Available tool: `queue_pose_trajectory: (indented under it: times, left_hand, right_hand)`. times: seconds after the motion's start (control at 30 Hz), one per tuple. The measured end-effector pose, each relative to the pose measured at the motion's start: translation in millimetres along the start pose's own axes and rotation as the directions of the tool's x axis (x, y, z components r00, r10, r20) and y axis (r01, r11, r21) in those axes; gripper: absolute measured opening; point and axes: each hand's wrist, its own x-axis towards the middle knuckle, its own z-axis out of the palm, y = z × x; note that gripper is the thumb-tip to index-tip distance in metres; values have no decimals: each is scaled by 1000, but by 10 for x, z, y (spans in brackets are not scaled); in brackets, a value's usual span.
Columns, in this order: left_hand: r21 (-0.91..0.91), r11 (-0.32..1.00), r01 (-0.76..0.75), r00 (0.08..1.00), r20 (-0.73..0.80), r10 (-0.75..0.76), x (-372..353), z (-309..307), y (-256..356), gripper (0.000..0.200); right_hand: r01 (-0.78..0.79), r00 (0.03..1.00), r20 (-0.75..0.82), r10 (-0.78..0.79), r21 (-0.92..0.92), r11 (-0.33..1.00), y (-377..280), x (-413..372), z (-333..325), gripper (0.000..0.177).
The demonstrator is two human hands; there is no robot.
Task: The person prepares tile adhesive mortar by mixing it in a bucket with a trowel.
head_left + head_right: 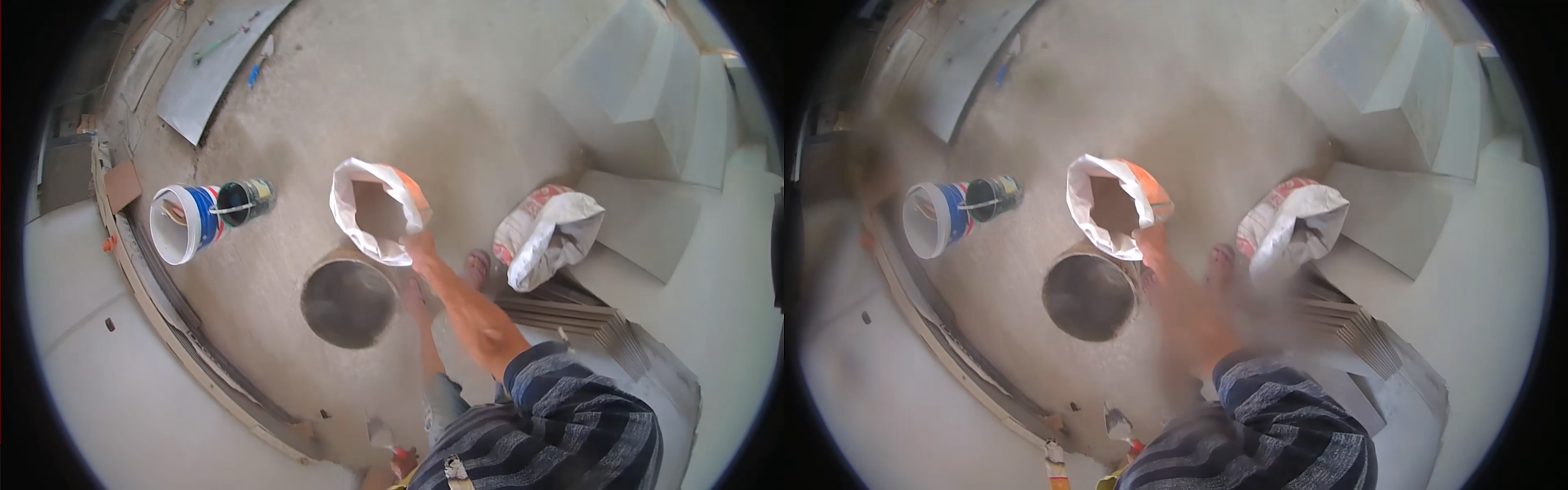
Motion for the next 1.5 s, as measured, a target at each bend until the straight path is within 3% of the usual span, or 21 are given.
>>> queue_pose_trajectory:
  times: [0.03,0.17,0.27,0.37,0.43,0.53,0.57,0.63,0.67,0.73,0.77,0.8,0.93,1.03,1.17,1.27,1.33,1.37,1.4,1.43,1.5]
  left_hand:
    - [-8,1000,11,1000,-5,-11,-41,51,67,25]
    - [-45,997,66,998,-12,-66,-205,216,21,25]
    - [-170,973,159,987,-10,-163,202,884,-877,28]
    - [-124,964,235,972,44,-232,-318,388,-230,33]
    - [-86,978,188,982,14,-188,-348,491,-415,32]
    - [0,983,186,982,31,-186,-398,597,-563,35]
    - [87,970,227,971,56,-233,-433,542,-491,38]
    - [188,947,260,955,94,-281,-521,382,-279,44]
    - [155,959,237,961,104,-255,-539,390,-272,45]
    - [82,980,183,976,108,-192,-451,349,-233,48]
    - [49,987,150,983,99,-154,-355,284,-204,49]
    - [26,992,122,988,91,-124,-309,221,-183,50]
    - [122,992,-43,980,-186,65,-232,73,77,43]
    - [4,998,-65,985,-162,65,6,-45,174,45]
    - [22,983,-180,967,-181,181,-166,-525,623,48]
    - [94,965,-246,949,-178,260,-68,-722,626,50]
    - [268,922,-280,937,-130,323,248,-726,399,50]
    - [199,915,-351,874,-282,396,253,-724,311,49]
    - [-10,953,-302,915,-284,287,336,-732,143,52]
    - [-11,992,-125,974,-193,121,418,-790,55,51]
    - [36,971,-235,954,-182,238,323,-1105,125,50]
  right_hand:
    - [-57,995,73,69,-162,985,-116,-28,-150,26]
    - [24,981,195,6,-153,988,-319,108,-502,33]
    - [150,974,200,-103,-237,960,-420,482,-792,36]
    - [228,958,243,-152,-323,918,-473,618,-1097,39]
    - [205,953,287,-91,-396,895,-414,576,-1432,40]
    - [206,972,214,-94,-598,774,-861,15,-2169,56]
    - [285,958,228,-172,-721,632,-775,49,-2407,51]
    - [406,913,271,-306,-685,605,-407,201,-2946,39]
    - [313,948,196,-251,-725,613,-349,226,-3230,36]
    - [310,941,221,-256,-867,389,-14,560,-3830,28]
    - [345,923,234,-305,-852,393,-43,551,-4007,29]
    - [371,877,281,-390,-911,180,375,844,-4353,32]
    - [287,923,91,-374,-811,510,-61,83,-4396,31]
    - [272,911,3,-412,-755,596,77,-69,-4397,41]
    - [24,963,-154,-221,-769,639,-696,-784,-4078,62]
    - [17,876,-281,-391,-793,609,-430,-961,-4019,62]
    - [197,840,-144,-523,-817,541,-209,-1083,-4053,62]
    - [270,833,-59,-551,-825,497,-158,-1456,-4009,62]
    - [215,950,21,-311,-767,604,-119,-1724,-3997,58]
    - [327,905,82,-418,-761,560,245,-1979,-4008,57]
    - [71,997,72,-32,-647,760,700,-2595,-3902,59]
